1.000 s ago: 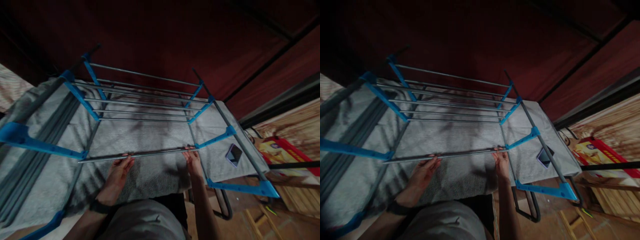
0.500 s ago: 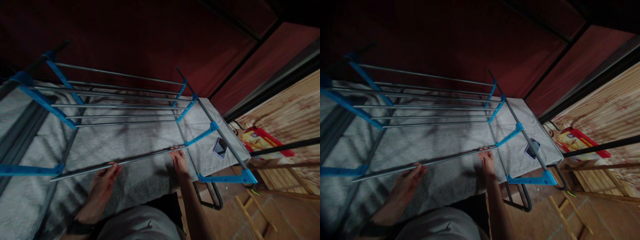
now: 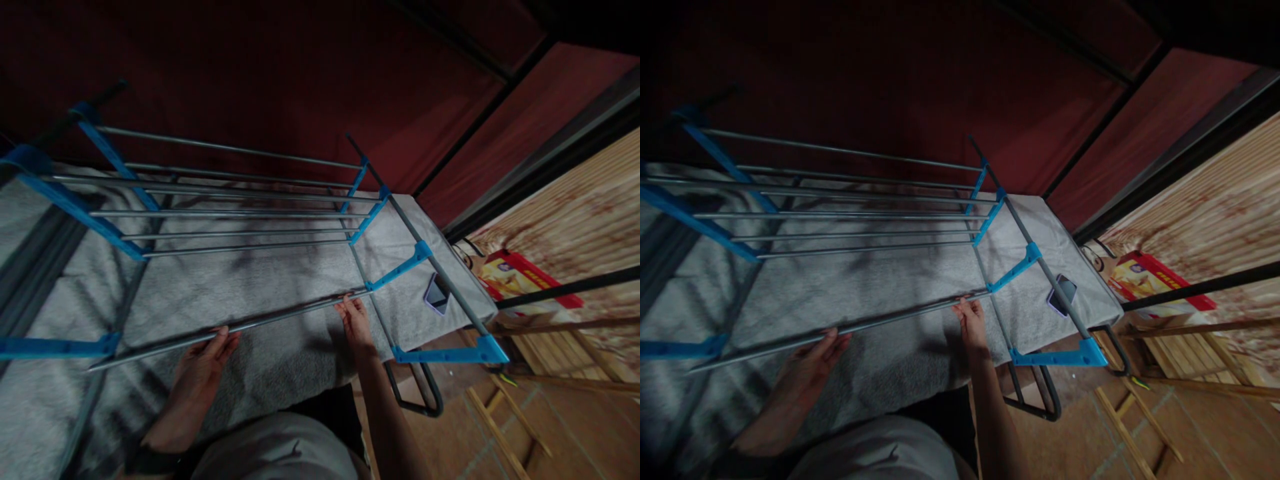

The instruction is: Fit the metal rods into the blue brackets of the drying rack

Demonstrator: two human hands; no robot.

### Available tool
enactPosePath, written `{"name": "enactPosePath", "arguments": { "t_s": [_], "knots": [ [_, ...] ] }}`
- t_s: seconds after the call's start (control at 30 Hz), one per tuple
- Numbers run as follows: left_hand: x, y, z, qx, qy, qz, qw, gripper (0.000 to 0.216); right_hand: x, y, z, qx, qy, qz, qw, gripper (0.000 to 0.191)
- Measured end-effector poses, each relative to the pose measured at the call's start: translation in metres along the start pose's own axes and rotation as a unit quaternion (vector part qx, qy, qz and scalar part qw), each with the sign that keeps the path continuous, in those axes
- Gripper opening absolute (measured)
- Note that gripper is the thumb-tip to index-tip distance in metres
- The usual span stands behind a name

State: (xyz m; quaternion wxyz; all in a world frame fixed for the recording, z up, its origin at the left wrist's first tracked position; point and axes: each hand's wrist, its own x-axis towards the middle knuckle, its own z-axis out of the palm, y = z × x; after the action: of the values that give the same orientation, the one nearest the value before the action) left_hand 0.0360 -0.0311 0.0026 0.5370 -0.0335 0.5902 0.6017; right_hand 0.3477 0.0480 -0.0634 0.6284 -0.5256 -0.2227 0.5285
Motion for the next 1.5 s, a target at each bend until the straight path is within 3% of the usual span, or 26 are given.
{"name": "enactPosePath", "arguments": {
  "t_s": [0.33,0.73,1.17,1.5],
  "knots": [
    [0.0001,0.0011,0.0014,-0.005,0.008,-0.013,1.0,0.041,0.0012,-0.0014,0.0014,-0.008,0.009,0.021,1.0,0.051],
    [0.0018,0.0017,-0.0001,0.007,0.018,-0.019,1.0,0.037,-0.0026,-0.0053,0.0018,0.009,-0.028,0.017,0.999,0.026],
    [-0.002,0.0054,0.0017,0.009,0.002,-0.017,1.0,0.029,0.0001,-0.0046,0.0031,0.004,-0.023,0.058,0.998,0.051],
    [0.0008,0.0082,-0.0039,0.018,-0.006,-0.052,0.998,0.034,-0.0009,-0.0066,0.0078,-0.01,-0.016,0.057,0.998,0.054]
  ]
}}
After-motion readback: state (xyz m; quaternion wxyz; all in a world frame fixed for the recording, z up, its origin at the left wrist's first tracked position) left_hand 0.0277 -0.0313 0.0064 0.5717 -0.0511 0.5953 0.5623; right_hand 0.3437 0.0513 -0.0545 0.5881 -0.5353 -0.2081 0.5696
